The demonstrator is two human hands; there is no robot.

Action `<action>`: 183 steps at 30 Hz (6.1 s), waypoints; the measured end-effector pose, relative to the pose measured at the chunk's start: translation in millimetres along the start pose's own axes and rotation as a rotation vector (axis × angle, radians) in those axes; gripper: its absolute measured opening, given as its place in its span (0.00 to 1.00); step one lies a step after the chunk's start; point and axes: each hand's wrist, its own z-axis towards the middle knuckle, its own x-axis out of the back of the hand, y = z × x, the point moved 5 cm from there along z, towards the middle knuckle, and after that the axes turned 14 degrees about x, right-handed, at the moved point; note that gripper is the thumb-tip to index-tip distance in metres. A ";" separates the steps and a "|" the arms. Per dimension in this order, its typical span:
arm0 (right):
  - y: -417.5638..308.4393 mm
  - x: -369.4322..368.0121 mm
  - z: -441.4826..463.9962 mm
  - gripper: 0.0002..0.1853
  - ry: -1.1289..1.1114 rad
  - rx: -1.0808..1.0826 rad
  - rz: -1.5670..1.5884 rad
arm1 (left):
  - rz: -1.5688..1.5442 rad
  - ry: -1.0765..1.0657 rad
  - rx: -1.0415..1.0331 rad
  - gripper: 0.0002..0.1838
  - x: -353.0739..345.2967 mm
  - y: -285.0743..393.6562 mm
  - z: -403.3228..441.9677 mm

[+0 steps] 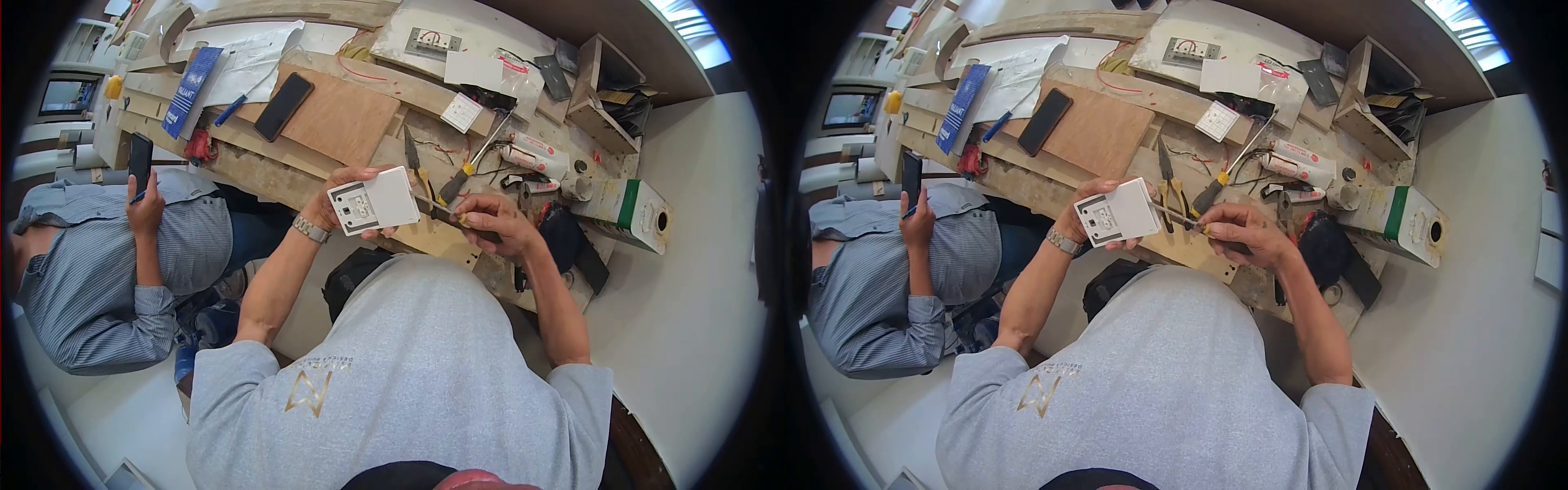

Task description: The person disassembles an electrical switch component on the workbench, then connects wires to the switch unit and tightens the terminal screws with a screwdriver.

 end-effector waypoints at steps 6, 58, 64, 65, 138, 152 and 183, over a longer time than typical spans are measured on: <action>-8.1 -12.9 9.2 0.15 -0.013 0.510 -0.888 | 0.035 0.087 -0.019 0.37 7.3 -1.6 -3.0; -75.4 -3.9 -24.6 0.17 0.373 0.252 -1.617 | 0.088 0.323 -0.053 0.29 25.6 -8.1 36.1; -25.5 -17.8 8.8 0.21 0.483 0.479 -0.914 | 0.152 0.324 -0.039 0.28 11.7 -10.1 49.4; -14.1 -26.8 17.1 0.20 0.498 0.505 -0.843 | 0.182 0.340 -0.049 0.28 12.9 -9.6 52.1; -184.4 -226.1 -124.6 0.07 0.038 1.470 0.832 | -0.138 -0.017 -0.322 0.34 -48.1 -4.0 95.7; -126.9 -140.8 -177.4 0.10 0.003 1.309 0.113 | -0.115 0.023 -0.221 0.32 -53.0 -0.4 131.0; 31.5 23.0 -71.8 0.24 0.713 0.294 -1.666 | 0.307 0.259 -0.355 0.36 -78.4 -0.2 166.7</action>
